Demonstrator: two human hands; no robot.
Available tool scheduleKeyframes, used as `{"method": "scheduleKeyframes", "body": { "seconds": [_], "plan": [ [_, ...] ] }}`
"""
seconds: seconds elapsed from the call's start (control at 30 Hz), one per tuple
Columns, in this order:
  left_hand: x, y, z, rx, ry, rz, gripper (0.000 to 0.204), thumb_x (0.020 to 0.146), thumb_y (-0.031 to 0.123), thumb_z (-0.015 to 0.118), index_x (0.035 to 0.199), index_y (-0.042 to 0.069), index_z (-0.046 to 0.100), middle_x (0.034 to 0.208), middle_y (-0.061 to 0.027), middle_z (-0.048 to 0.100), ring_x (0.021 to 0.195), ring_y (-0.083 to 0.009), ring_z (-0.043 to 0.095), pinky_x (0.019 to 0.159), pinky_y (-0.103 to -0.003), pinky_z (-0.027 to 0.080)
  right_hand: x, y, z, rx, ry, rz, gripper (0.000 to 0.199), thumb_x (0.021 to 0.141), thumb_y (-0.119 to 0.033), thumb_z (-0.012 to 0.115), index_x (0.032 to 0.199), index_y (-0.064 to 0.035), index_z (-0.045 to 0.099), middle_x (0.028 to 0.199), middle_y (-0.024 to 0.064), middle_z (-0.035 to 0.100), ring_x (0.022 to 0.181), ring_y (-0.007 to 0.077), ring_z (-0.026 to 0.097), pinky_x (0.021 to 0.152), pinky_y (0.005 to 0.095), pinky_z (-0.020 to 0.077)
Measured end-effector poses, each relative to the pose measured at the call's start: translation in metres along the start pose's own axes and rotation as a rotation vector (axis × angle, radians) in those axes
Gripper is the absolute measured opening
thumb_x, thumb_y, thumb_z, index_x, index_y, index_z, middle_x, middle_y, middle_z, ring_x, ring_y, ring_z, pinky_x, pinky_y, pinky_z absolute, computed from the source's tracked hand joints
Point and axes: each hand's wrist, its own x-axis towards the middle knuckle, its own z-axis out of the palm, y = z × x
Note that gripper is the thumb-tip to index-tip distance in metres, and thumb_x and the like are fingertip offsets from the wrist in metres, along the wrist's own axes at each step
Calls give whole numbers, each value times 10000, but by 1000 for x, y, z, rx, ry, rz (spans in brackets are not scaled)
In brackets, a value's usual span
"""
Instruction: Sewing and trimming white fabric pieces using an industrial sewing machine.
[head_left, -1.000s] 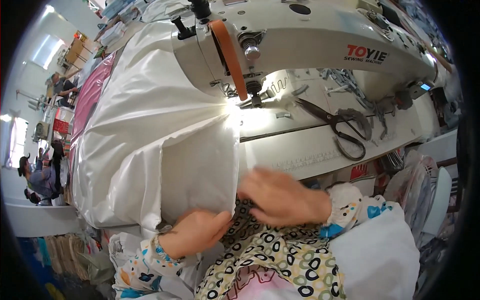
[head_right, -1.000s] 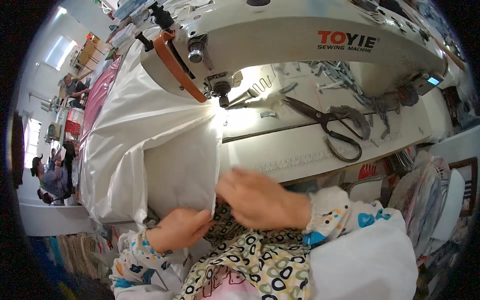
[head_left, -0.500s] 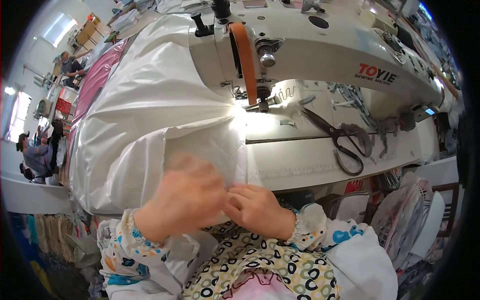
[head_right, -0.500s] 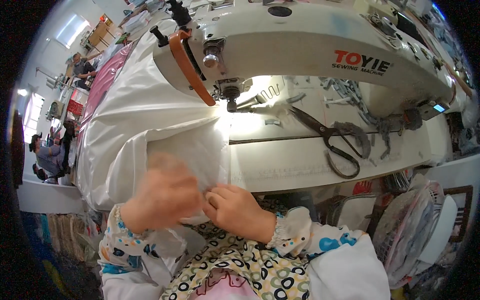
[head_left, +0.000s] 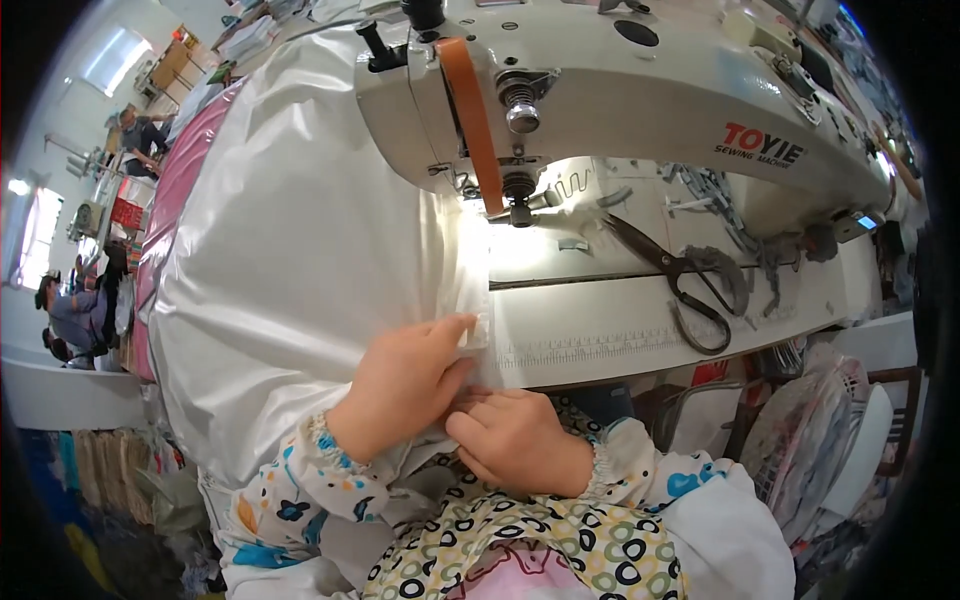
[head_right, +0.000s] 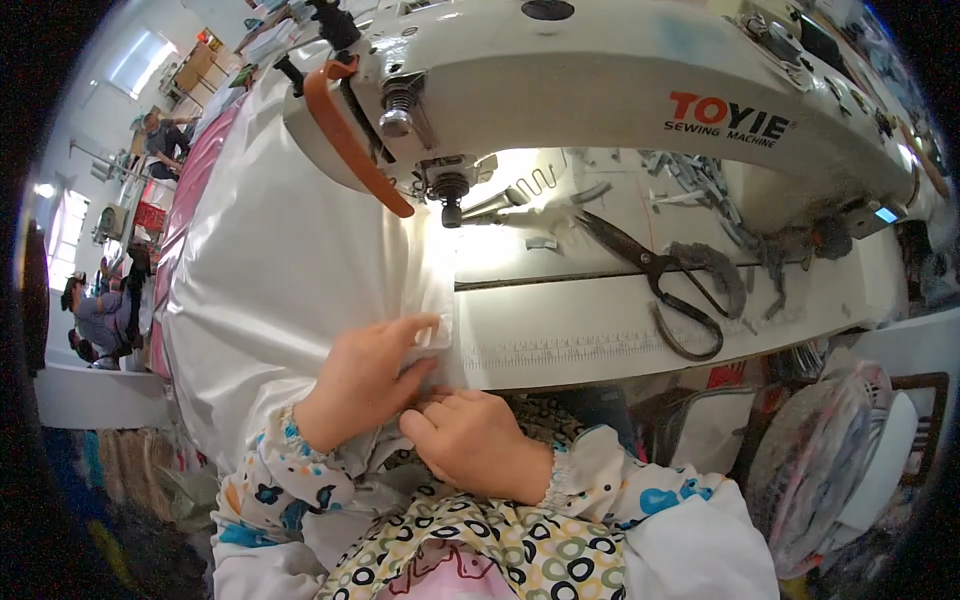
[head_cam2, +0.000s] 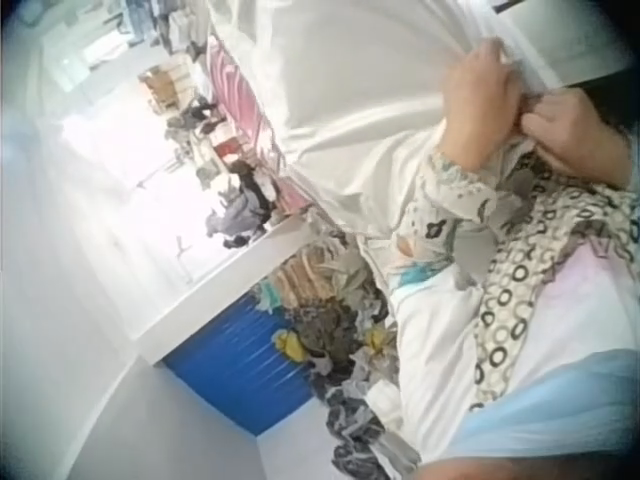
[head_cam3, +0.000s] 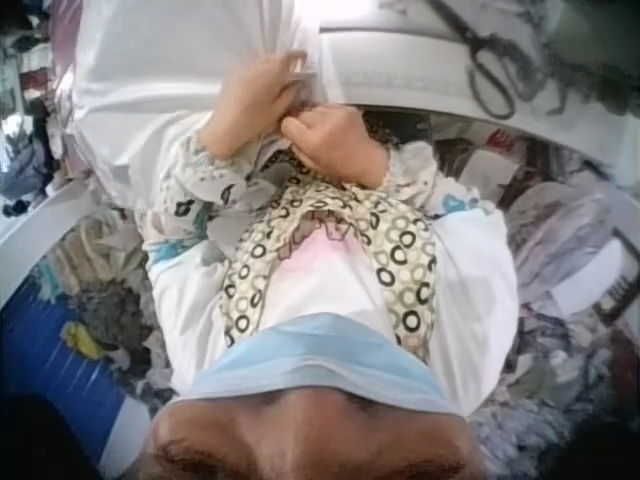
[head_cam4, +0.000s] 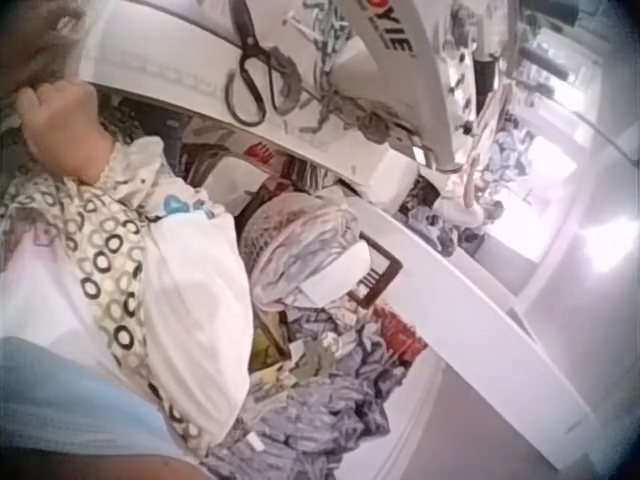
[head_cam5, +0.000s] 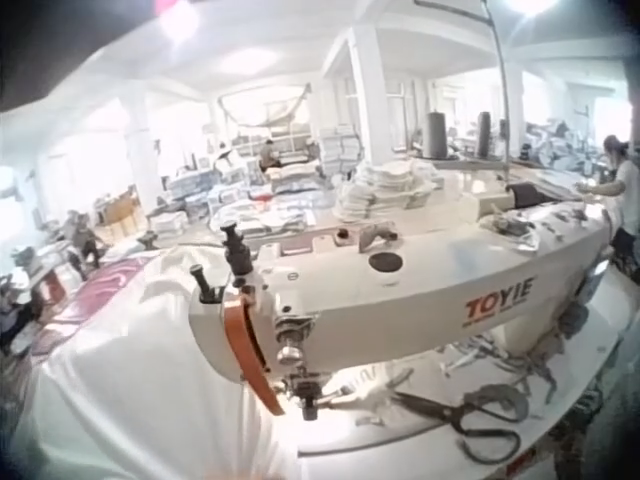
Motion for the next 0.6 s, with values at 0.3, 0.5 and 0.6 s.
{"method": "scheduleKeyframes", "body": {
  "seconds": [0.3, 0.5, 0.6],
  "plan": [
    [11, 1, -5, -39, -186, -62, 371, 870, 11, 585, 1224, 77, 677, 866, -168, 625, 746, -360, 597, 667, -422, 483, 8, 7, -23, 264, -33, 187, 132, 788, -106, 648, 903, -57, 605, 723, 136, 603, 662, 351, 615, 567, 464, 468],
    [34, 0, -11, -118, -124, -100, 303, 889, 11, 563, 1163, 28, 691, 880, -199, 631, 757, -372, 597, 671, -402, 474, 17, 22, -35, 277, 15, 306, 97, 832, -106, 592, 914, -54, 587, 725, 144, 607, 671, 378, 614, 588, 480, 470],
    [45, -2, -19, -92, -155, -137, 284, 907, 56, 542, 1145, 20, 692, 932, -191, 653, 814, -379, 622, 719, -421, 493, 22, 32, -38, 270, 20, 351, 146, 817, -74, 588, 946, -54, 655, 714, 158, 608, 651, 359, 619, 589, 452, 478]
  ]
}}
